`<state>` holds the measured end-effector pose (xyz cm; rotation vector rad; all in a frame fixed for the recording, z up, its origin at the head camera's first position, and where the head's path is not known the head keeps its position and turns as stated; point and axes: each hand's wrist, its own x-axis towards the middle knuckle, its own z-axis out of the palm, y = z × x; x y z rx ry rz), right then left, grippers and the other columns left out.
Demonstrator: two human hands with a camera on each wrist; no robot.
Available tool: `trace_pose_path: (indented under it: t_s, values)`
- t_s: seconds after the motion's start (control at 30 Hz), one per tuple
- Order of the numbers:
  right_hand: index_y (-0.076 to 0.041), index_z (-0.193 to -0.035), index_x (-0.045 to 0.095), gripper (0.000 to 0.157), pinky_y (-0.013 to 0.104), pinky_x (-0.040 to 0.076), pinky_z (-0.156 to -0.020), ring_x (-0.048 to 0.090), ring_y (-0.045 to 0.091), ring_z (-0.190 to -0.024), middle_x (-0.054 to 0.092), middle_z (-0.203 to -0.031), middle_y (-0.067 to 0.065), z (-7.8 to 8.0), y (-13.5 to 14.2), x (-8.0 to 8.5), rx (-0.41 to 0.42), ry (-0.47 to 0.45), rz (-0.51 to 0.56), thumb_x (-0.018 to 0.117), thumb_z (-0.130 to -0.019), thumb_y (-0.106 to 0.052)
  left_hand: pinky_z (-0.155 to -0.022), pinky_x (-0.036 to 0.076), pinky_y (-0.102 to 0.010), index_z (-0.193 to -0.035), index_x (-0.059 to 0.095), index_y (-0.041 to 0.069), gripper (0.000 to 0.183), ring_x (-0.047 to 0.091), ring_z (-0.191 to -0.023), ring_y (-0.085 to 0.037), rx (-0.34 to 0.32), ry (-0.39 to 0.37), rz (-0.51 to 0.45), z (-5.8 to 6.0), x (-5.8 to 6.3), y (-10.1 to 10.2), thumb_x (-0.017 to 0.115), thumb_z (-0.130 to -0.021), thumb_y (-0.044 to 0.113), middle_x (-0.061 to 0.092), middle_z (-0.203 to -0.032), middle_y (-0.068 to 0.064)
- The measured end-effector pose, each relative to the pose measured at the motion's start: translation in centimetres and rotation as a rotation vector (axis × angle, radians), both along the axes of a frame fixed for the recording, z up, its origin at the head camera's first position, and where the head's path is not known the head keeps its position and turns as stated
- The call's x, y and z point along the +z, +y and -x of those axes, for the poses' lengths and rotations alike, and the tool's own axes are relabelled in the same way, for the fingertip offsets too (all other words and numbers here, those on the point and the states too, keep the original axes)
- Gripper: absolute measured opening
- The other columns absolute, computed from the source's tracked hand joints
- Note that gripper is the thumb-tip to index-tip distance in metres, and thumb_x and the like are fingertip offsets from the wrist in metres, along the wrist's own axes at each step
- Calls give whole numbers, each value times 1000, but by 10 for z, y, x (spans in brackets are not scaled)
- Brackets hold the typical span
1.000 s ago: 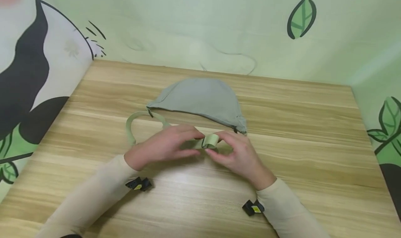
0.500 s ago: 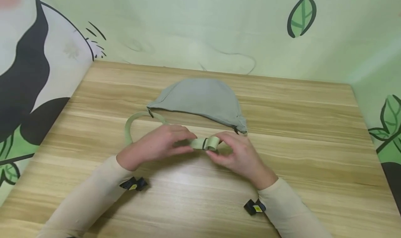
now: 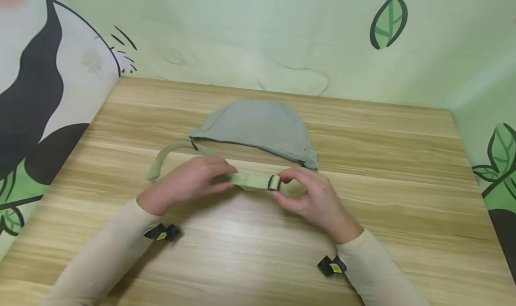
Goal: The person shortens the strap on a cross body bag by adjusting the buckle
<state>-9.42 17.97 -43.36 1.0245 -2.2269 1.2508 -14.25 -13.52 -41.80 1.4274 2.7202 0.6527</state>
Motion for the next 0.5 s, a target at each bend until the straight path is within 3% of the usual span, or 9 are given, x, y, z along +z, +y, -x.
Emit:
trace_pose_path:
  t_s: [0.23,0.4,0.5]
  values:
    - [-2,-108,76,31,18,61,-87,75,23,-85,81,-98,10,1,0,1,10,-5,-16,86,-79,-1,-91,65,-35,-117,79,3,25,78,-97,-20,-1,24,18,0,1,-13,82,-96,16,81,-105,-7]
    - [-2,-108,76,24,21,62,-84,75,24,-83,82,-97,10,2,0,0,7,20,-37,84,-90,-16,-91,65,-35,-114,79,3,22,78,-97,-20,8,32,16,1,1,-20,82,-96,14,81,-104,-6]
    - [-1,-108,76,29,21,63,-84,75,24,-83,82,-97,10,2,1,-1,6,38,-47,80,-97,-28,-91,65,-36,-113,79,3,20,78,-97,-20,11,48,19,2,1,-23,82,-96,13,81,-104,-7]
